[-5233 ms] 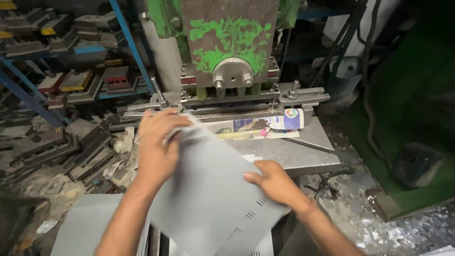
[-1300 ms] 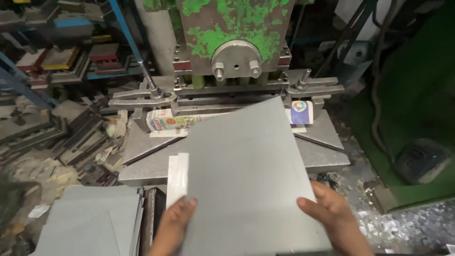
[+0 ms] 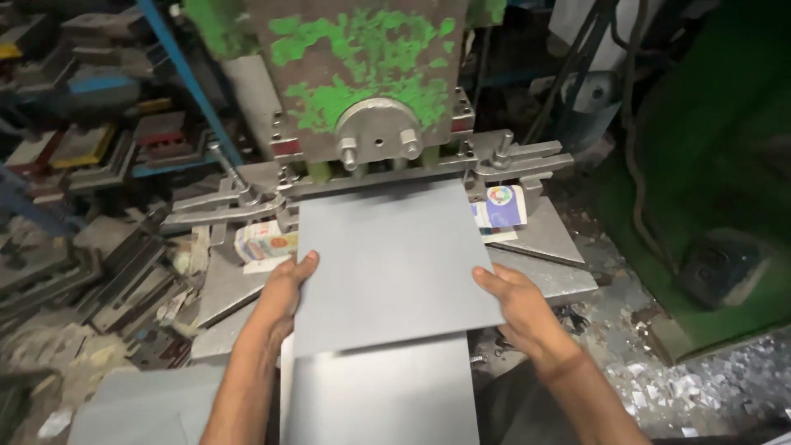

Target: Stamp ventilation slots into metal sheets using a stamping machine.

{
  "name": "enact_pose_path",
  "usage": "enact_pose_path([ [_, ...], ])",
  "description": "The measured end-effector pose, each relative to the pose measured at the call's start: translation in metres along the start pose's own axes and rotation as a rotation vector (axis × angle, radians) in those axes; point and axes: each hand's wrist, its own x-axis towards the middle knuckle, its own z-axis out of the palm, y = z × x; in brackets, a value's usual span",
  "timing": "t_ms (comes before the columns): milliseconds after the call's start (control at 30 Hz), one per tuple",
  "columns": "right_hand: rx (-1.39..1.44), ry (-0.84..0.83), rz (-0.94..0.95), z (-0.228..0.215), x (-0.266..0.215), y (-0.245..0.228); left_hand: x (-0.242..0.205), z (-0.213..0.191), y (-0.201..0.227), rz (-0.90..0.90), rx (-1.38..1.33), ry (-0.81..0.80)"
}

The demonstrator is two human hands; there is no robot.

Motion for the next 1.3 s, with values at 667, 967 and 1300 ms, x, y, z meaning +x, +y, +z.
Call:
enact_pose_path([
  [667,-0.064,-0.036,0.040,-0.002,0.033,-0.007,0.013,0.005,0.000,-0.024,-0.011,0.114],
  [967,-0.033,-0.008,-0.007,0.002,-0.002,-0.003,0.002,0.004,-0.004,0.120,0.000,0.078],
  [1300,-0.751,0.023,-0.529,0.010,-0.098,0.014,-0.115,-0.046,0.036,0.145,0.494,-0.024],
])
